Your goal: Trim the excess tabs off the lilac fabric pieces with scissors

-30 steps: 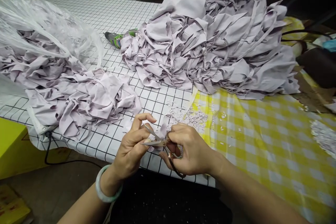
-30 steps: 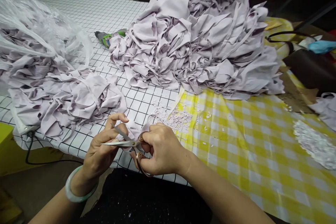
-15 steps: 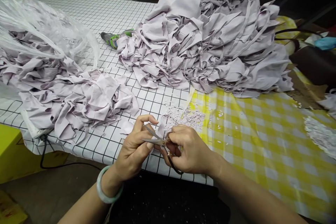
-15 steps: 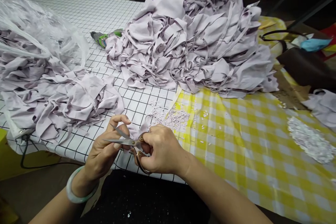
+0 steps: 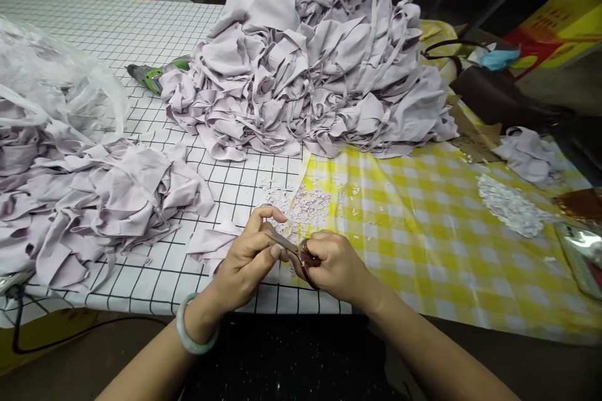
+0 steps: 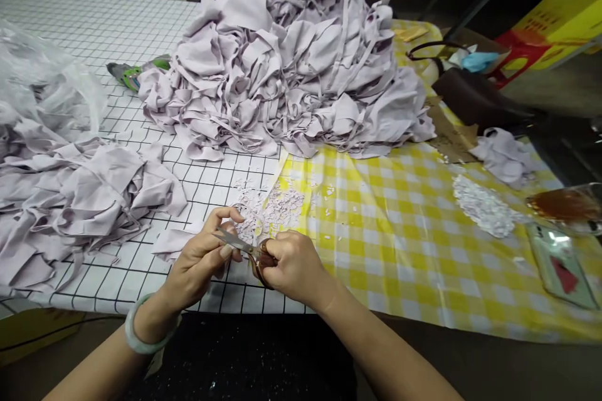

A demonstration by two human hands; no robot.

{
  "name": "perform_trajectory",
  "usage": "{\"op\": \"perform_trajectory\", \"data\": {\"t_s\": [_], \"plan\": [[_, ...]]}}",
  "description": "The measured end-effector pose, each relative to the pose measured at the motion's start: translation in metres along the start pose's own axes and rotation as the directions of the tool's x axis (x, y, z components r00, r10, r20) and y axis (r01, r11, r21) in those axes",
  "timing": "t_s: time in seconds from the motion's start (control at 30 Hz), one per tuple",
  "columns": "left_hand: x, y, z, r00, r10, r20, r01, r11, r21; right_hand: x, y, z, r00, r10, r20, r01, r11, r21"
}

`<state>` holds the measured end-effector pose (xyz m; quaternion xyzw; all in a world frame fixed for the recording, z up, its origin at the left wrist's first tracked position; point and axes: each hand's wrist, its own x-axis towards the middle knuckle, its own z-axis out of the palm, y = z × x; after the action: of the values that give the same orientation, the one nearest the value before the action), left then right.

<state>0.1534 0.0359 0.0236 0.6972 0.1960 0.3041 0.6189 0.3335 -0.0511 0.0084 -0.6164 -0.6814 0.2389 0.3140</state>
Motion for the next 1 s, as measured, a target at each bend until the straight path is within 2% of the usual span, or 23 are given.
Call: {"op": "perform_trajectory", "data": {"t_s": [0.1, 0.17, 0.23, 0.27, 0.33, 0.37, 0.43, 0.5, 0.53, 0.57, 0.63, 0.7, 0.77, 0.83, 0.87, 0.93, 1.0], "plan": [[0.006, -0.002, 0.007, 0.997, -0.074, 0.002, 0.074, 0.997, 0.018, -0.009, 0.013, -0.012, 0.989, 0.149, -0.017, -0.148, 0.988, 0.042], [0.003, 0.005, 0.001, 0.995, -0.102, 0.013, 0.102, 0.994, 0.037, -0.016, 0.026, -0.026, 0.955, 0.289, -0.061, -0.287, 0.957, 0.040], [-0.006, 0.020, -0.017, 0.995, -0.097, 0.012, 0.096, 0.993, 0.064, -0.023, 0.039, -0.042, 0.923, 0.366, -0.119, -0.375, 0.925, -0.067], [-0.013, 0.029, -0.029, 0.996, -0.089, -0.009, 0.090, 0.990, 0.113, -0.026, 0.045, -0.049, 0.919, 0.365, -0.149, -0.385, 0.911, -0.149], [-0.029, 0.041, -0.054, 0.992, -0.055, -0.116, 0.091, 0.939, 0.331, -0.030, 0.052, -0.056, 0.926, 0.327, -0.189, -0.370, 0.885, -0.282], [-0.038, 0.043, -0.065, 0.982, -0.017, -0.187, 0.107, 0.867, 0.486, -0.029, 0.052, -0.055, 0.931, 0.301, -0.205, -0.353, 0.884, -0.306], [-0.055, 0.034, -0.078, 0.954, 0.057, -0.293, 0.194, 0.629, 0.753, -0.022, 0.045, -0.043, 0.952, 0.234, -0.198, -0.281, 0.925, -0.254], [-0.069, 0.012, -0.082, 0.940, 0.051, -0.339, 0.284, 0.436, 0.854, -0.006, 0.028, -0.017, 0.983, 0.126, -0.137, -0.142, 0.983, -0.120], [-0.074, -0.001, -0.081, 0.940, 0.015, -0.342, 0.309, 0.395, 0.865, 0.004, 0.018, -0.001, 0.994, 0.050, -0.092, -0.055, 0.997, -0.055], [-0.078, -0.012, -0.080, 0.944, -0.023, -0.329, 0.311, 0.396, 0.864, 0.016, 0.009, 0.016, 0.999, -0.035, -0.034, 0.035, 0.999, -0.016], [-0.084, -0.025, -0.079, 0.955, -0.057, -0.291, 0.280, 0.491, 0.825, 0.040, -0.008, 0.047, 0.978, -0.191, 0.085, 0.193, 0.981, -0.009], [-0.086, -0.022, -0.081, 0.952, -0.023, -0.305, 0.250, 0.635, 0.731, 0.061, -0.020, 0.066, 0.944, -0.280, 0.178, 0.287, 0.958, -0.020], [-0.083, -0.005, -0.084, 0.911, 0.029, -0.412, 0.248, 0.758, 0.603, 0.076, -0.029, 0.065, 0.929, -0.321, 0.181, 0.329, 0.944, -0.011], [-0.070, 0.014, -0.082, 0.849, 0.052, -0.525, 0.236, 0.853, 0.466, 0.087, -0.038, 0.049, 0.940, -0.338, 0.051, 0.333, 0.939, 0.088], [-0.057, 0.022, -0.079, 0.835, 0.052, -0.547, 0.207, 0.893, 0.400, 0.093, -0.042, 0.037, 0.945, -0.323, -0.051, 0.327, 0.929, 0.170], [-0.013, 0.035, -0.071, 0.867, 0.064, -0.493, 0.101, 0.949, 0.300, 0.111, -0.049, 0.010, 0.939, -0.226, -0.257, 0.305, 0.895, 0.326], [0.054, 0.049, -0.063, 0.920, 0.132, -0.368, -0.038, 0.967, 0.251, 0.142, -0.051, -0.024, 0.918, -0.093, -0.385, 0.254, 0.885, 0.391]]}}
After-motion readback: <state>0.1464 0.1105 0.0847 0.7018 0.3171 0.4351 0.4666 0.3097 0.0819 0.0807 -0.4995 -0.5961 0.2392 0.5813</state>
